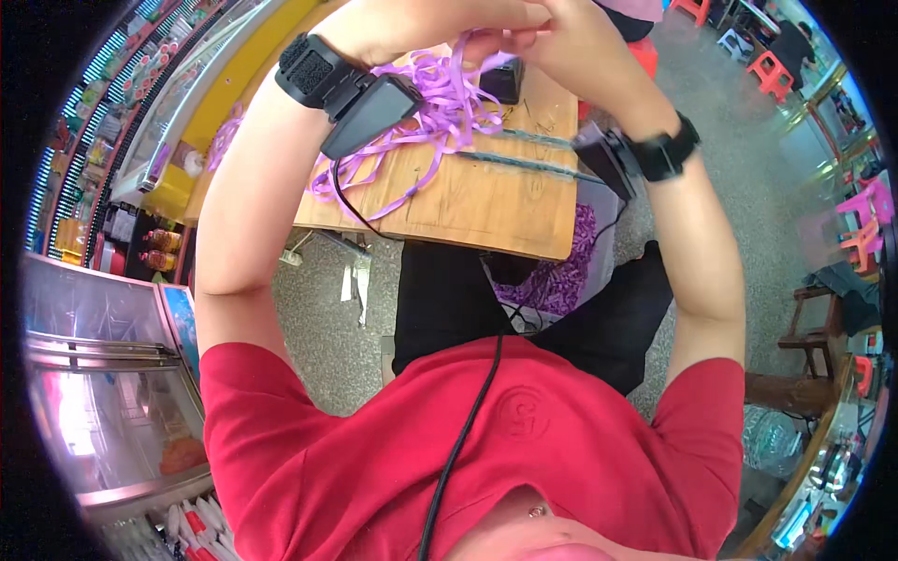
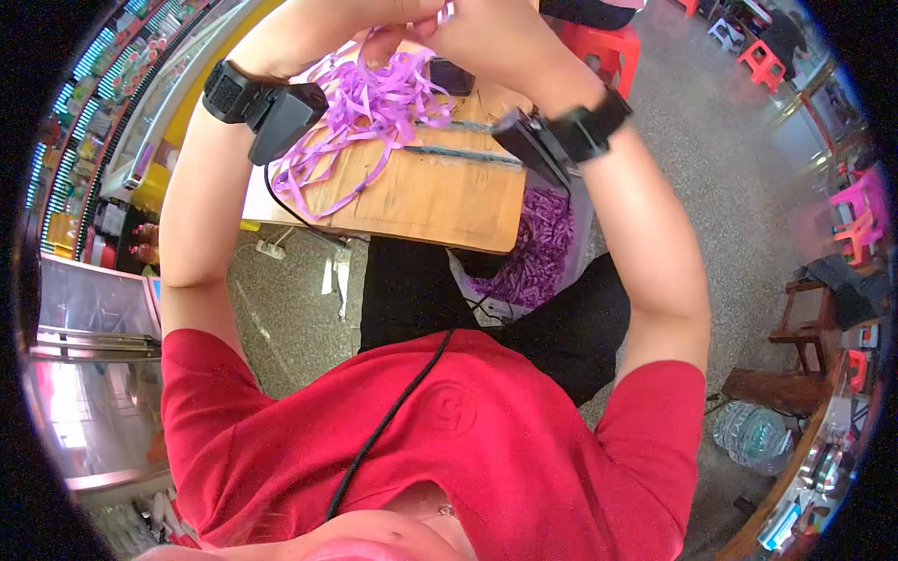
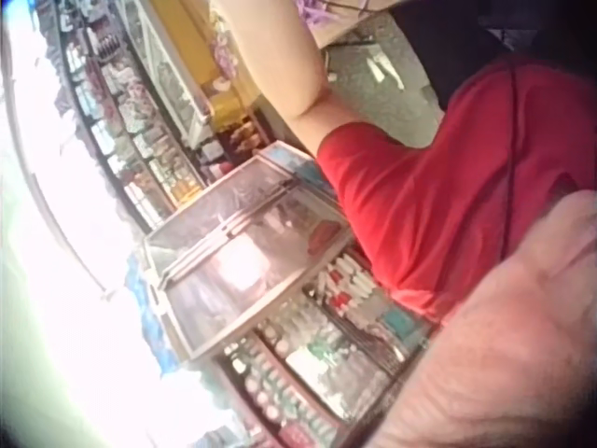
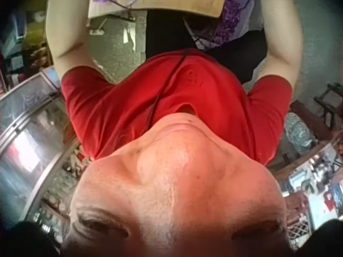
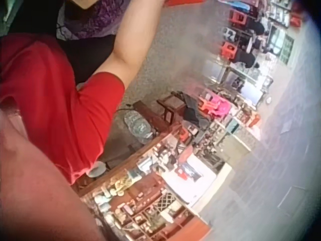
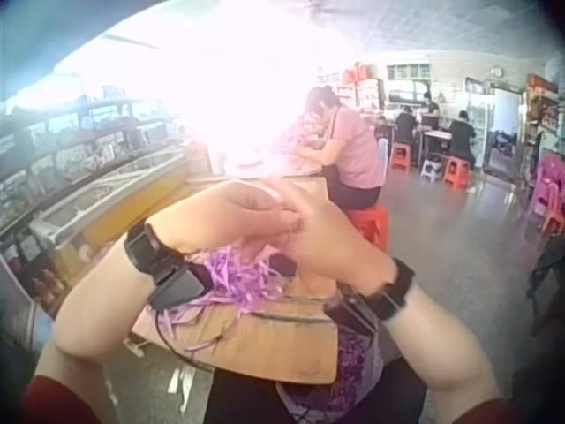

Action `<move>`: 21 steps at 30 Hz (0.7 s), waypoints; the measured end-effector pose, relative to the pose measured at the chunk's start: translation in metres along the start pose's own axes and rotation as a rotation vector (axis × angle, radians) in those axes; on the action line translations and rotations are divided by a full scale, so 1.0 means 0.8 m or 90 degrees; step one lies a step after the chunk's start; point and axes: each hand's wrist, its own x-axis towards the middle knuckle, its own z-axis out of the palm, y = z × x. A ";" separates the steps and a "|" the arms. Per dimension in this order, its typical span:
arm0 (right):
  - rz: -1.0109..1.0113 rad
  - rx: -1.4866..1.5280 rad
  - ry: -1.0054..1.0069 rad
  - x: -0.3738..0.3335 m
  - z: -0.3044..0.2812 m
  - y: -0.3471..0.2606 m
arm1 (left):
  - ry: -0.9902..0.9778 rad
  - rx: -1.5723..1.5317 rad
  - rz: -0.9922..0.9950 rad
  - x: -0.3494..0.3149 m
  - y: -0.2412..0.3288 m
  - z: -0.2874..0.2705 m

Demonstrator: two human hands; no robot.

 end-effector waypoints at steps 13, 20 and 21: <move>0.365 0.038 0.124 -0.099 -0.163 0.073 | -0.057 -0.261 0.048 -0.045 -0.078 0.001; 0.622 0.011 0.186 -0.172 -0.161 0.081 | -0.099 -0.424 0.212 -0.084 -0.073 0.093; 0.647 0.090 0.210 -0.177 -0.152 0.082 | -0.210 -0.419 0.425 -0.073 -0.073 0.126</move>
